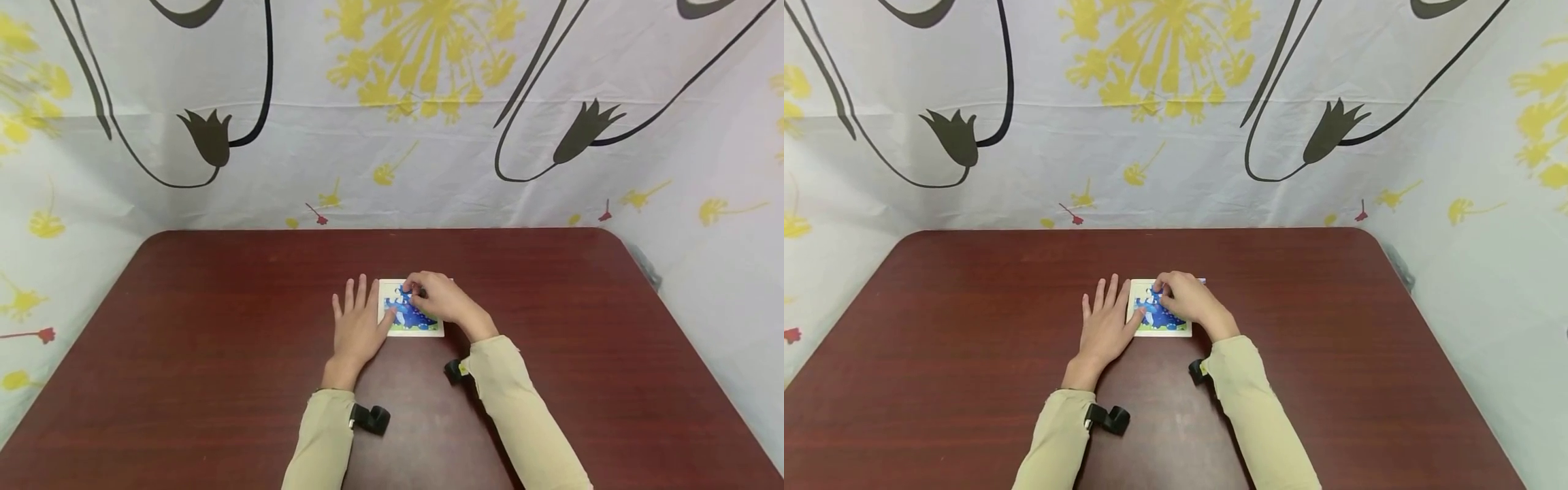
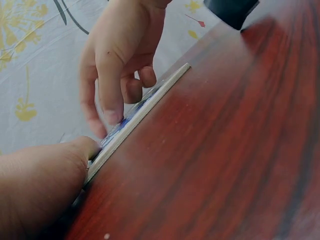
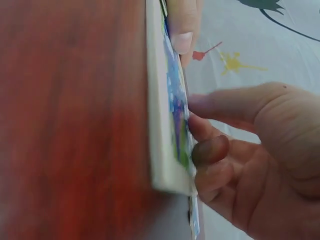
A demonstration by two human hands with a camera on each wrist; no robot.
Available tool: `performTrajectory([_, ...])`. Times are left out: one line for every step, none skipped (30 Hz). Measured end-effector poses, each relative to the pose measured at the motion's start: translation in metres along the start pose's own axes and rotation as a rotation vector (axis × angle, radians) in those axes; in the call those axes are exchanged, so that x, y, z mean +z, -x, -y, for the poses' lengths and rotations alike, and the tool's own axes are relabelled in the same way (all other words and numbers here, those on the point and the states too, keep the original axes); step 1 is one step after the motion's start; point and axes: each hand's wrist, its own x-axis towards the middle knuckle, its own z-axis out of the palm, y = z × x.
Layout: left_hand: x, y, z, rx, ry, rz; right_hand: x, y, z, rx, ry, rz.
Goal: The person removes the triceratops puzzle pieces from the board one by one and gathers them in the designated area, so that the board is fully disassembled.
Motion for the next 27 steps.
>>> performTrajectory([0.000,0.000,-0.001,0.003,-0.002,0.000,-0.001,-0.001,0.001,-0.006,0.006,0.023])
performTrajectory([0.000,-0.001,-0.001,0.008,-0.001,-0.001,-0.002,-0.002,0.001,-0.010,0.015,0.045])
performTrajectory([0.000,-0.001,-0.002,0.014,-0.001,-0.003,-0.003,-0.002,0.002,-0.011,0.019,0.068])
performTrajectory([0.000,-0.001,-0.002,0.015,-0.002,-0.004,-0.003,-0.002,0.002,-0.013,0.024,0.086])
performTrajectory([0.000,-0.001,-0.002,0.016,-0.003,-0.005,-0.004,-0.003,0.002,-0.014,0.026,0.099])
performTrajectory([0.000,0.000,-0.002,0.016,-0.003,-0.006,-0.004,-0.003,0.003,-0.012,0.021,0.111])
performTrajectory([0.000,0.000,-0.002,0.015,-0.002,-0.008,-0.005,-0.003,0.003,-0.010,0.015,0.122])
performTrajectory([0.000,0.001,-0.002,0.015,-0.003,-0.010,-0.005,-0.004,0.003,-0.007,0.005,0.131])
performTrajectory([-0.001,0.001,-0.002,0.011,-0.006,-0.007,-0.004,-0.004,0.003,-0.004,-0.006,0.138])
performTrajectory([-0.001,0.001,-0.002,0.009,-0.006,-0.006,-0.004,-0.004,0.004,0.001,-0.019,0.142])
performTrajectory([-0.001,0.001,-0.002,0.010,-0.007,-0.007,-0.004,-0.005,0.004,0.008,-0.028,0.143])
performTrajectory([-0.002,0.001,-0.002,0.013,-0.005,-0.011,-0.004,-0.005,0.004,0.014,-0.034,0.142])
performTrajectory([-0.002,0.001,-0.002,0.015,-0.002,-0.016,-0.004,-0.006,0.004,0.016,-0.039,0.138])
performTrajectory([-0.002,0.001,-0.002,0.018,-0.001,-0.018,-0.004,-0.006,0.004,0.018,-0.048,0.138])
performTrajectory([-0.002,0.000,-0.002,0.020,0.001,-0.019,-0.005,-0.006,0.003,0.016,-0.053,0.137])
performTrajectory([-0.002,0.000,-0.003,0.023,0.006,-0.021,-0.005,-0.007,0.003,0.013,-0.062,0.139])
performTrajectory([-0.002,0.000,-0.002,0.022,0.004,-0.018,-0.005,-0.007,0.001,0.005,-0.068,0.142])
performTrajectory([-0.002,0.000,-0.002,0.020,0.004,-0.013,-0.005,-0.008,0.001,0.000,-0.074,0.147])
performTrajectory([-0.002,0.000,-0.002,0.018,0.006,-0.011,-0.005,-0.009,0.000,-0.004,-0.082,0.152])
performTrajectory([-0.002,0.000,-0.001,0.015,0.004,-0.009,-0.005,-0.009,0.000,-0.005,-0.087,0.155])
performTrajectory([-0.002,0.000,-0.001,0.013,0.004,-0.010,-0.005,-0.010,0.000,-0.005,-0.090,0.157])
performTrajectory([-0.002,0.000,-0.001,0.010,0.002,-0.009,-0.005,-0.010,0.001,0.002,-0.092,0.161])
performTrajectory([-0.002,0.000,0.000,0.008,0.000,-0.008,-0.004,-0.011,0.001,0.012,-0.094,0.161])
performTrajectory([-0.002,0.000,0.000,0.009,0.001,-0.012,-0.004,-0.012,0.002,0.025,-0.096,0.159])
performTrajectory([-0.002,0.000,0.000,0.011,0.001,-0.015,-0.003,-0.012,0.003,0.035,-0.099,0.156])
performTrajectory([-0.003,0.000,0.001,0.012,0.001,-0.016,-0.003,-0.012,0.004,0.044,-0.100,0.152])
performTrajectory([-0.002,0.000,0.001,0.012,0.000,-0.014,-0.002,-0.012,0.005,0.053,-0.102,0.151])
